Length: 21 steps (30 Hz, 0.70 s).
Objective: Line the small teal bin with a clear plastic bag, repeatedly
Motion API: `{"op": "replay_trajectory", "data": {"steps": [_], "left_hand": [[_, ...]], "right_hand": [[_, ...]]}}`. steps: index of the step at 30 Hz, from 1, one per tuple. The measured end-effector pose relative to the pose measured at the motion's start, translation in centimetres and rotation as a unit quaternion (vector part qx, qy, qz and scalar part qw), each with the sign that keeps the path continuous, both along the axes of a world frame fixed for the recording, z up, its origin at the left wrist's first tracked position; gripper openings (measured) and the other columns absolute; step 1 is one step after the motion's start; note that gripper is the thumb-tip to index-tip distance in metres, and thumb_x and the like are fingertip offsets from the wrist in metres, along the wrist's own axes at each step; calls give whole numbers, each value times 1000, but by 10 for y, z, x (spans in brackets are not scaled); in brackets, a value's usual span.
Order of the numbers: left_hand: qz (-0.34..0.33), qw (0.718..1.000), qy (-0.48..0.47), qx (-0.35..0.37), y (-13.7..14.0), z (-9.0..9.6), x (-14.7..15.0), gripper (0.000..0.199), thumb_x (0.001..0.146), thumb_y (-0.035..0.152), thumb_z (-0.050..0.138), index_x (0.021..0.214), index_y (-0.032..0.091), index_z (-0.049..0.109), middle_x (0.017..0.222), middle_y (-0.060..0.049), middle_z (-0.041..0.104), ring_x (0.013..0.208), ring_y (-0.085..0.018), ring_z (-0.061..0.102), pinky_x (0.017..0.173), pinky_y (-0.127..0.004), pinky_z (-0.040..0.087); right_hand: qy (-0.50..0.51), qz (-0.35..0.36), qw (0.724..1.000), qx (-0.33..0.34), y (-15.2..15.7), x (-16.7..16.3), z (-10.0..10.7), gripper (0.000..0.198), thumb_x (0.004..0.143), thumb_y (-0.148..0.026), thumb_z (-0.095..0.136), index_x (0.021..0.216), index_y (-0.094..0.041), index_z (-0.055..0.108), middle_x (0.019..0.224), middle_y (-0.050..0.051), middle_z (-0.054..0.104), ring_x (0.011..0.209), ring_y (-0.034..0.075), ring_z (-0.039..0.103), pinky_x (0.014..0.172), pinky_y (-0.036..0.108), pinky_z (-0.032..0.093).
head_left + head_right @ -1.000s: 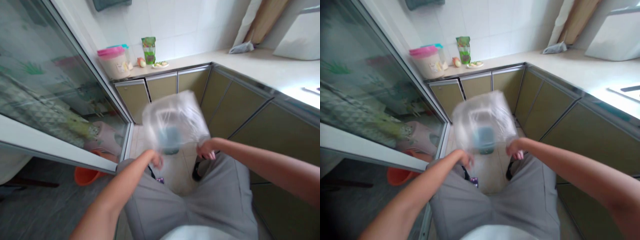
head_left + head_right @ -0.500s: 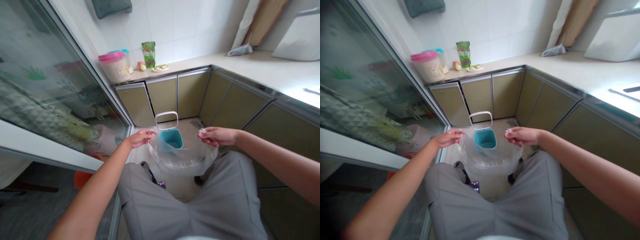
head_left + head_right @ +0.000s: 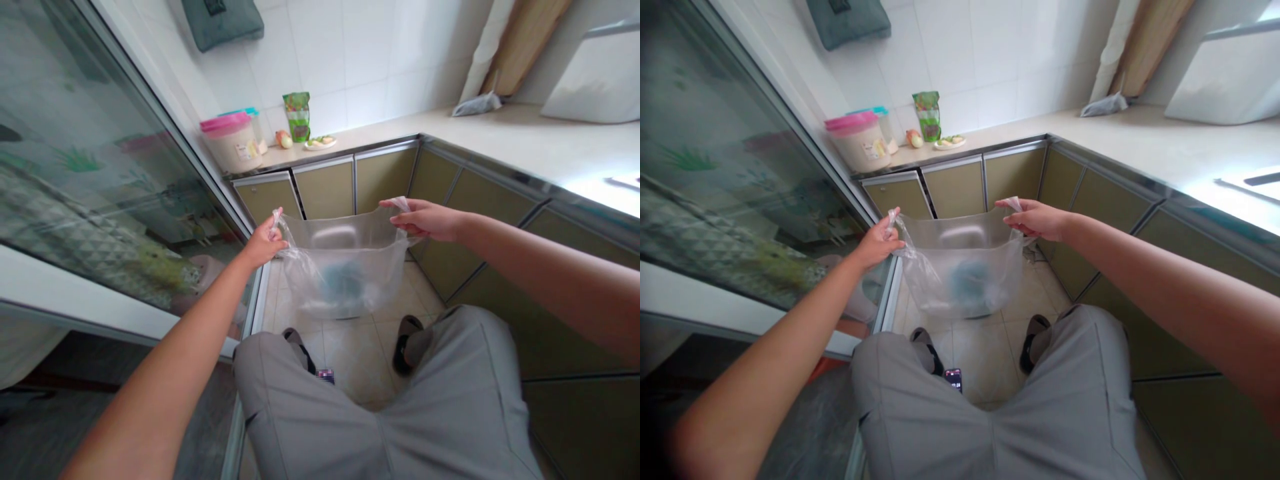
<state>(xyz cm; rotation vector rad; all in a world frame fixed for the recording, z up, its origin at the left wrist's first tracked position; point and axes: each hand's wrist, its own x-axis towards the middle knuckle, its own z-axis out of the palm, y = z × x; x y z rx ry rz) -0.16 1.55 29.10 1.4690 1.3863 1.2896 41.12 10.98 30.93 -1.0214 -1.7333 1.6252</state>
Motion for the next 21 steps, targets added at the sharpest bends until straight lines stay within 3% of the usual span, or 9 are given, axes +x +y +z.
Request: {"op": "replay_trajectory", "data": {"steps": [4, 8, 14, 21], "left_hand": [[1, 1000, 10, 20, 6, 5, -2, 115, 60, -1, 72, 162, 27, 30, 76, 9, 51, 56, -3, 38, 57, -13, 33], [-4, 1000, 18, 18, 3, -4, 0, 121, 59, -2, 70, 165, 30, 22, 79, 8, 52, 58, -3, 41, 57, -13, 34], [-13, 999, 35, -16, -5, -40, 5, 125, 61, -3, 67, 167, 31, 11, 80, 7, 53, 59, -4, 41, 56, -14, 33], [-21, 998, 27, -60, -8, -82, 5, 124, 59, -3, 65, 167, 33, 14, 82, 7, 52, 56, -4, 36, 54, -15, 31]], "right_hand": [[18, -31, 997, 69, 6, -9, -7, 71, 85, -19, 74, 152, -27, 50, 62, -8, 47, 44, 5, 34, 38, 15, 25], [-3, -52, 993, 109, 3, -15, -15, 74, 84, -20, 73, 154, -24, 48, 62, -8, 48, 44, 5, 34, 38, 15, 26], [-39, -54, 991, 112, -8, -13, -29, 77, 82, -20, 72, 155, -20, 48, 62, -8, 49, 47, 7, 40, 41, 16, 31], [-79, -54, 992, 87, -20, -5, -75, 79, 77, -15, 74, 152, -20, 53, 62, -5, 57, 53, 10, 47, 48, 20, 37]]}}
